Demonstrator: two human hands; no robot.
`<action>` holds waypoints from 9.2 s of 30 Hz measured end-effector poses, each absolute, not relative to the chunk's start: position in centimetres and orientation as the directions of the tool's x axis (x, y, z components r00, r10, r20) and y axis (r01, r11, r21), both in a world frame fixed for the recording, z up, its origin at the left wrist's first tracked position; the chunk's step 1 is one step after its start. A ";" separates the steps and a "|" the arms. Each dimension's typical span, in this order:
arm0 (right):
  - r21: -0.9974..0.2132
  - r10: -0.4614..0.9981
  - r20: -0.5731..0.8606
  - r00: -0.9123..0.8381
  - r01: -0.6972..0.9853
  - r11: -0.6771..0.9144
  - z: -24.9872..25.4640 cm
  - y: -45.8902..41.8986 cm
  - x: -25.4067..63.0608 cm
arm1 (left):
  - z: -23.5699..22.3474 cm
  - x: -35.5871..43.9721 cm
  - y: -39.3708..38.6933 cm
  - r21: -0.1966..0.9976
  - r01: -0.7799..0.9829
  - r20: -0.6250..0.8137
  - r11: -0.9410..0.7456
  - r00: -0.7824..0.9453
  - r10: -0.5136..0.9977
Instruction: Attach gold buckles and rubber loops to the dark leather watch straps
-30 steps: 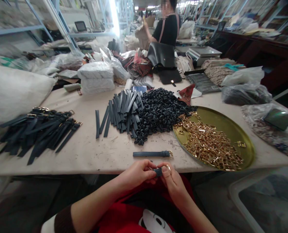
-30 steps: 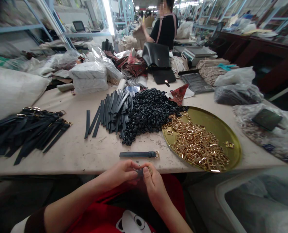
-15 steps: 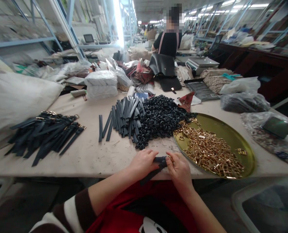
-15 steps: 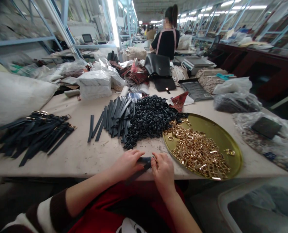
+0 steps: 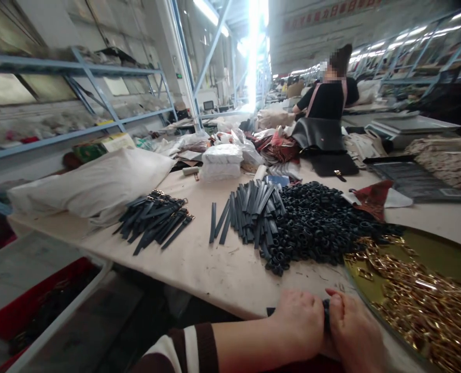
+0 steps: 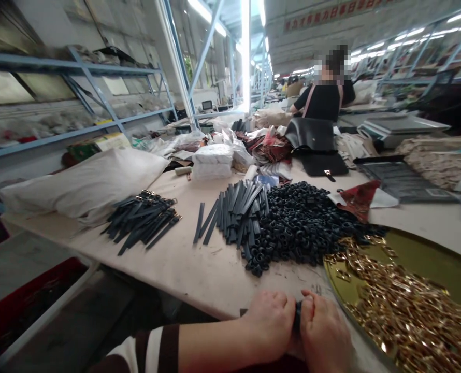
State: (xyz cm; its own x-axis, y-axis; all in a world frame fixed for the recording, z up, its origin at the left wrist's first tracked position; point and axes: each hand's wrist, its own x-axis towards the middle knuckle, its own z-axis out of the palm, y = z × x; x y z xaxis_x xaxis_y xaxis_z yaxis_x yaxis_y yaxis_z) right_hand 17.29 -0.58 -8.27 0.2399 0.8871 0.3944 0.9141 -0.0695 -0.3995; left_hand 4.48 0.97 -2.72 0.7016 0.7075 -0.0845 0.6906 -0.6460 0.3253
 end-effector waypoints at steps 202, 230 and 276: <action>-0.615 0.979 0.054 0.194 0.780 -0.120 -2.0 5.3 26.0 | 0.4 1.4 2.2 0.894 0.299 -0.448 0.333 0.569 0.690; -0.881 0.910 -0.378 0.172 -0.369 -0.296 -2.7 -4.7 12.6 | -0.5 0.5 0.4 0.932 0.277 -0.358 0.233 0.606 0.711; -0.699 0.982 0.071 0.175 0.711 -0.076 -2.2 3.4 19.9 | -0.9 0.7 3.3 0.927 0.367 -0.294 0.080 0.576 0.763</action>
